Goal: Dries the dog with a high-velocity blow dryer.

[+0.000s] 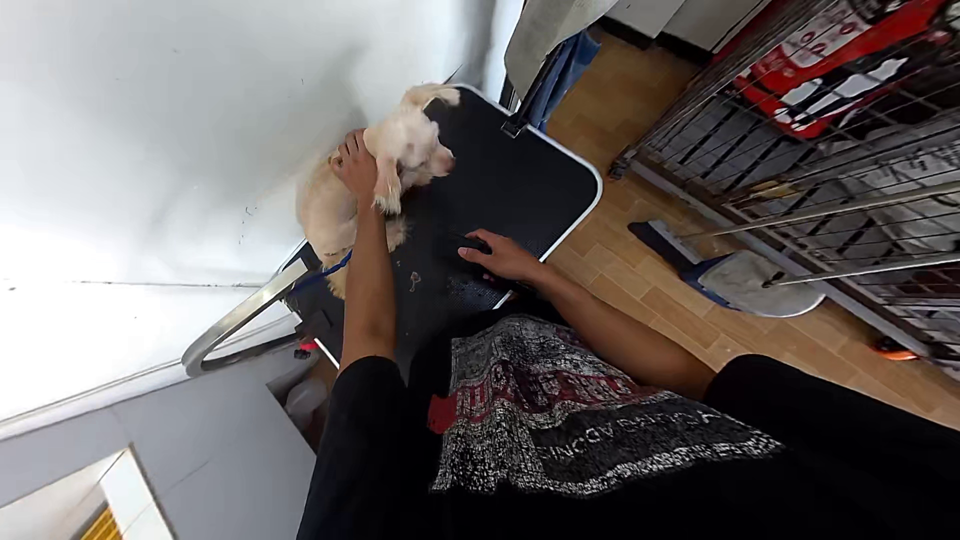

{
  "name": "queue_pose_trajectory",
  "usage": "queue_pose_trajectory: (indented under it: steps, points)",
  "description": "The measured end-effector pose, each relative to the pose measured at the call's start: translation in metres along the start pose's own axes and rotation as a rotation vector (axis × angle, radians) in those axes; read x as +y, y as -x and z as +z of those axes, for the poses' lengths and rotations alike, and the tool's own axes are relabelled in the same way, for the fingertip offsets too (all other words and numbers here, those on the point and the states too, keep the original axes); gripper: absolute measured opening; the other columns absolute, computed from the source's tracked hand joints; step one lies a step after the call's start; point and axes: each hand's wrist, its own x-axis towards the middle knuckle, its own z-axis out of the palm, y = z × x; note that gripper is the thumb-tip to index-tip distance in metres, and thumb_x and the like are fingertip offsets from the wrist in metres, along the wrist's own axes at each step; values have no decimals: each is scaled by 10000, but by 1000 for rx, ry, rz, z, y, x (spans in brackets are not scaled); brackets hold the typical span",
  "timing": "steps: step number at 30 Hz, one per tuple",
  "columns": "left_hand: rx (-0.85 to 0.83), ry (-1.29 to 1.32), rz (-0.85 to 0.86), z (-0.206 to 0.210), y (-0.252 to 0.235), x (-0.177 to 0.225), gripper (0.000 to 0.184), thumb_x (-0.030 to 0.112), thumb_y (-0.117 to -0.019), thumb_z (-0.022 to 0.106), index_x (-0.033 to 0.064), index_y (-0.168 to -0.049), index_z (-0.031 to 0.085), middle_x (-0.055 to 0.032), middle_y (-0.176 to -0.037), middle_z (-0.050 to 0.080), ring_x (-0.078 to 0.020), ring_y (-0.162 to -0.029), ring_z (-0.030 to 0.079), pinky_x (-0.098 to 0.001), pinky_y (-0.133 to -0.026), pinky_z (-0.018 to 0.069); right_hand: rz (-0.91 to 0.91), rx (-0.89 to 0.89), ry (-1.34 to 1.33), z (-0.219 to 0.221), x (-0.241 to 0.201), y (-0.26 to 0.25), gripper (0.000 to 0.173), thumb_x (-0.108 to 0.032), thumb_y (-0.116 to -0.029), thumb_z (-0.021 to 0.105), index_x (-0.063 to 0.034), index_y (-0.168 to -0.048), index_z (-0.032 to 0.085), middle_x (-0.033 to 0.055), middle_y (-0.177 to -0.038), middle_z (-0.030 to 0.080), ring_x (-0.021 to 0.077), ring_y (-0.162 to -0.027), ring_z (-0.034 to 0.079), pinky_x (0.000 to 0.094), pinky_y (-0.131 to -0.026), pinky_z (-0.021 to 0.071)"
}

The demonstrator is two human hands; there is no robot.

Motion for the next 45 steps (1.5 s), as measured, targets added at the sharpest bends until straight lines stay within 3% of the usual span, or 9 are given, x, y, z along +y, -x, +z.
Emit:
queue_pose_trajectory:
  steps: [2, 4, 6, 10, 12, 14, 26, 37, 45]
  points:
    - [97, 51, -33, 7, -10, 15, 642, 462, -884, 662, 84, -1393, 559, -142, -1410, 586, -341, -1298, 551, -615, -1059, 380, -131, 163, -106, -3, -7, 6, 550, -483, -1032, 566, -180, -1484, 484, 161, -1014, 704, 229, -713, 706, 422, -677, 617]
    - [182, 155, -34, 17, -16, 28, 828, 590, -774, 750, 57, -1380, 568, -187, -1396, 579, -362, -1333, 509, -652, -1129, 287, -232, 350, -216, -13, -15, 16, 528, -437, -1035, 559, -174, -1487, 486, 147, -1046, 697, 215, -713, 709, 407, -659, 631]
    - [202, 120, -59, 23, -19, 39, 845, 679, -761, 734, 127, -1387, 606, -174, -1429, 574, -371, -1376, 485, -682, -1142, 274, -282, 453, -271, -26, -19, 25, 527, -422, -1037, 546, -158, -1488, 476, 133, -1038, 693, 197, -705, 705, 384, -644, 629]
    - [242, 148, -191, 23, -33, 48, 948, 696, -792, 696, 74, -1483, 511, -227, -1498, 502, -420, -1411, 429, -661, -1170, 210, -303, 432, -231, -38, -17, 35, 561, -459, -1017, 563, -133, -1469, 498, 115, -1028, 692, 170, -717, 701, 355, -651, 624]
    - [159, 99, -259, 5, -39, 51, 1073, 692, -811, 682, -25, -1545, 370, -267, -1540, 439, -446, -1415, 418, -652, -1138, 278, -296, 415, -212, -34, -13, 39, 546, -428, -1011, 584, -137, -1466, 506, 124, -1025, 706, 182, -727, 706, 376, -669, 625]
    - [181, 36, -303, 7, -50, 44, 1161, 748, -766, 658, -90, -1516, 366, -277, -1506, 467, -424, -1383, 457, -627, -1124, 313, -301, 397, -188, -33, -10, 36, 530, -425, -1013, 589, -167, -1468, 503, 114, -1021, 708, 178, -717, 708, 375, -660, 629]
    - [287, -5, -316, 15, -57, 32, 1070, 732, -763, 661, -41, -1474, 459, -218, -1447, 540, -378, -1329, 510, -594, -1090, 339, -336, 321, -163, -7, -29, 18, 609, -524, -980, 586, -163, -1465, 514, 86, -1070, 707, 128, -752, 705, 331, -667, 621]
    - [347, -32, -279, 23, -52, 35, 1065, 747, -782, 642, -53, -1464, 467, -218, -1437, 553, -376, -1314, 528, -603, -1076, 357, -315, 320, -176, -18, -24, 17, 616, -530, -980, 594, -198, -1487, 482, 70, -1025, 698, 133, -703, 694, 329, -644, 619]
    - [323, 85, -275, 14, -49, 36, 979, 701, -770, 697, 44, -1463, 482, -223, -1373, 588, -418, -1274, 551, -646, -1066, 367, -307, 297, -171, -19, -34, 24, 627, -384, -980, 622, -52, -1489, 464, 130, -1120, 698, 192, -754, 704, 401, -640, 629]
